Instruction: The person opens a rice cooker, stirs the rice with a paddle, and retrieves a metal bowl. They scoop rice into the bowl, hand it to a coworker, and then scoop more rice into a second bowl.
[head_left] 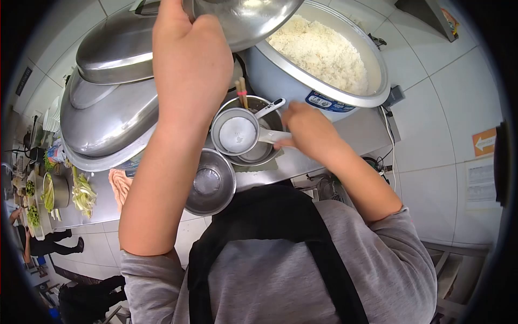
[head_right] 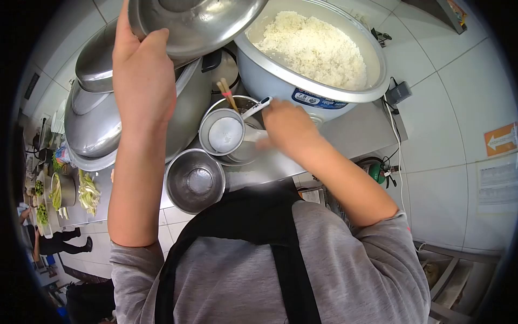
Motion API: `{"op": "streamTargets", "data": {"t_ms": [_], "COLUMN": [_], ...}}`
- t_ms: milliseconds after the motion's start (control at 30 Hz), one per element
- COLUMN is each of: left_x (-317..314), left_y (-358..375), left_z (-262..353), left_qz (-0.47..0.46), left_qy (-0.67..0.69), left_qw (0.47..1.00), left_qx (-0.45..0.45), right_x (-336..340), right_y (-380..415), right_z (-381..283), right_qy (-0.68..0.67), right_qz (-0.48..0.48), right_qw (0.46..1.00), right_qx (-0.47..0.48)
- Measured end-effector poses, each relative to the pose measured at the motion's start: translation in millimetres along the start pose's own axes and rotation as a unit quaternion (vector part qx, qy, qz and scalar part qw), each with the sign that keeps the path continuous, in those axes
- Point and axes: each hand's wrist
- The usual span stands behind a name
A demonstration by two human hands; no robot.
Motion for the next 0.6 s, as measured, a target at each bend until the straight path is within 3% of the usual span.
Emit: {"op": "streamTargets", "data": {"t_ms": [33,100,167,233,400,433,467,500,533,567,600], "left_x": [3.1,7.7,1.7,5.5,11.6,1.3,-6.0,-8.3,-7.3,-8.7,-13.4], "left_y": [2.1,11.9,15.1,15.4,10.9,4.5,2.0,4.8,10.7,14.6,14.9], "left_z": [0.0,-7.4,-17.9,-1.6,-54.4,-70.4,-83.9,-71.2,-43.4,-28.3,-30.4], "left_qz": [-0.001,-0.025,0.005,-0.005,-0.002,-0.047,-0.089,-0.09,-0.028,0.04,0.042], "left_qy": [0.003,0.047,0.039,-0.045,0.02,0.308,0.568,0.571,0.297,-0.007,-0.021], "left_qw": [1.0,0.998,0.999,0.996,1.0,0.95,0.814,0.811,0.953,0.999,0.998], "left_qx": [0.0,0.017,-0.008,0.074,0.016,-0.036,-0.086,-0.088,-0.055,-0.016,-0.038], "right_x": [-10.8,-35.4,-30.3,-3.7,79.7,88.1,97.8,110.7,126.1,144.3,168.3], "right_y": [6.3,15.5,17.8,23.0,62.9,69.4,75.4,80.4,84.3,86.3,87.5], "right_z": [-2.4,-6.0,-4.3,-3.7,13.1,15.8,19.5,24.2,29.3,35.7,42.5], "right_qy": [0.002,0.081,0.105,0.113,0.194,0.169,0.143,0.147,0.111,0.076,0.051], "right_qz": [0.0,-0.035,-0.069,-0.117,-0.092,-0.104,-0.115,-0.114,-0.141,-0.168,-0.159], "right_qw": [1.0,0.993,0.99,0.984,0.973,0.978,0.982,0.982,0.982,0.98,0.986], "right_qx": [-0.002,0.082,0.067,0.068,0.082,0.066,0.049,0.047,0.057,0.068,0.025]}}
Point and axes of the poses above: each hand's wrist, its own y-axis away from the middle knuckle, its own x-axis out of the back of the hand, z = x × y, and after that the axes turned 14 degrees about z, right-handed
